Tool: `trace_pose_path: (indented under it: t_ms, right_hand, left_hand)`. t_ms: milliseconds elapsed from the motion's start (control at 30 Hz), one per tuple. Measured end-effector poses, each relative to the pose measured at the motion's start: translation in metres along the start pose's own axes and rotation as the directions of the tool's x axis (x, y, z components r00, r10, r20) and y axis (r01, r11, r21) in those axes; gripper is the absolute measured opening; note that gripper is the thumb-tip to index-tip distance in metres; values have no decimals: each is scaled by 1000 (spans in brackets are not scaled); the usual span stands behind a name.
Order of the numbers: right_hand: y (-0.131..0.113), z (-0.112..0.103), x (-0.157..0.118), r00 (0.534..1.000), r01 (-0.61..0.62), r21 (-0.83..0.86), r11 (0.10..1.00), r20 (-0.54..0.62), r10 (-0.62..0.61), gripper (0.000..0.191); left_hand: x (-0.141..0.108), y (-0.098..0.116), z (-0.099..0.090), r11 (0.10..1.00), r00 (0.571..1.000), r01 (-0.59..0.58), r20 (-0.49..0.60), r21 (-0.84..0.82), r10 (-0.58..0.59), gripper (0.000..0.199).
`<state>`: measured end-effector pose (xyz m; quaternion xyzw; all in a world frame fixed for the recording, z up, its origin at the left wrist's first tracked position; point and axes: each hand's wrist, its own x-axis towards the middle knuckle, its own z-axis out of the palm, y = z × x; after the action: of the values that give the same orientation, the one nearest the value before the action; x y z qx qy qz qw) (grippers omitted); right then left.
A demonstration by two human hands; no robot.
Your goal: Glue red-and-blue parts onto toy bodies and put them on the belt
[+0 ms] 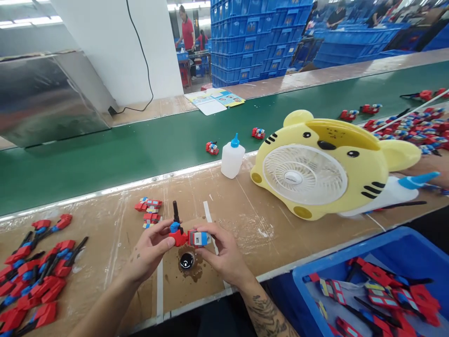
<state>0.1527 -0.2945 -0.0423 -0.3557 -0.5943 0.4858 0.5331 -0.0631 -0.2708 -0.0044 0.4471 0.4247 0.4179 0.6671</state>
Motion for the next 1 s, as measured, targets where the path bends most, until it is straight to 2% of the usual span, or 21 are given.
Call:
trace_pose_path:
  t_ms: [100,200,333,400,467,567,633,733,800,833,867,900,933,1000]
  right_hand:
    - [-6,-4,7,976,201,-261,944,133,-172,42]
    - [-16,-3,19,918,378,-471,797,304,-255,46]
    - [-31,9,48,917,387,-660,644,351,-192,44]
    - [-38,21,69,912,406,-725,556,364,-190,41]
    - [-43,36,93,894,448,-772,452,403,-198,42]
    - [-46,54,134,881,471,-815,338,420,-216,44]
    - [-41,56,157,894,443,-820,363,375,-244,46]
    - [-21,44,175,934,349,-769,535,243,-260,58]
    - [-2,33,173,971,240,-686,687,180,-159,56]
    - [8,30,168,978,178,-625,760,198,-67,47]
    - [17,28,161,964,126,-554,823,265,31,38]
    - [24,29,153,925,92,-483,871,365,105,34]
    - [29,32,144,870,81,-426,901,472,145,36]
    - [33,45,128,770,147,-396,907,621,146,55]
  left_hand:
    - [4,6,0,997,998,51,31,49,-53,41]
    - [9,11,1,986,998,56,22,156,-61,37]
    - [18,18,1,963,991,-71,-94,260,99,37]
    - [25,27,1,957,980,-142,-98,251,172,47]
    - [37,38,0,933,960,-227,-96,280,262,54]
    - [66,57,-8,850,912,-307,-124,428,392,44]
    - [96,67,-20,784,897,-285,-136,552,421,39]
    - [153,76,-46,694,905,-178,-161,698,394,40]
    - [195,80,-65,644,914,-84,-199,760,353,39]
    - [215,81,-73,612,918,-33,-218,790,331,37]
    - [234,82,-82,575,922,18,-236,818,307,34]
    - [251,82,-89,538,925,67,-254,840,283,31]
    - [267,81,-96,503,927,112,-273,857,259,30]
    - [291,76,-106,442,928,185,-304,878,216,30]
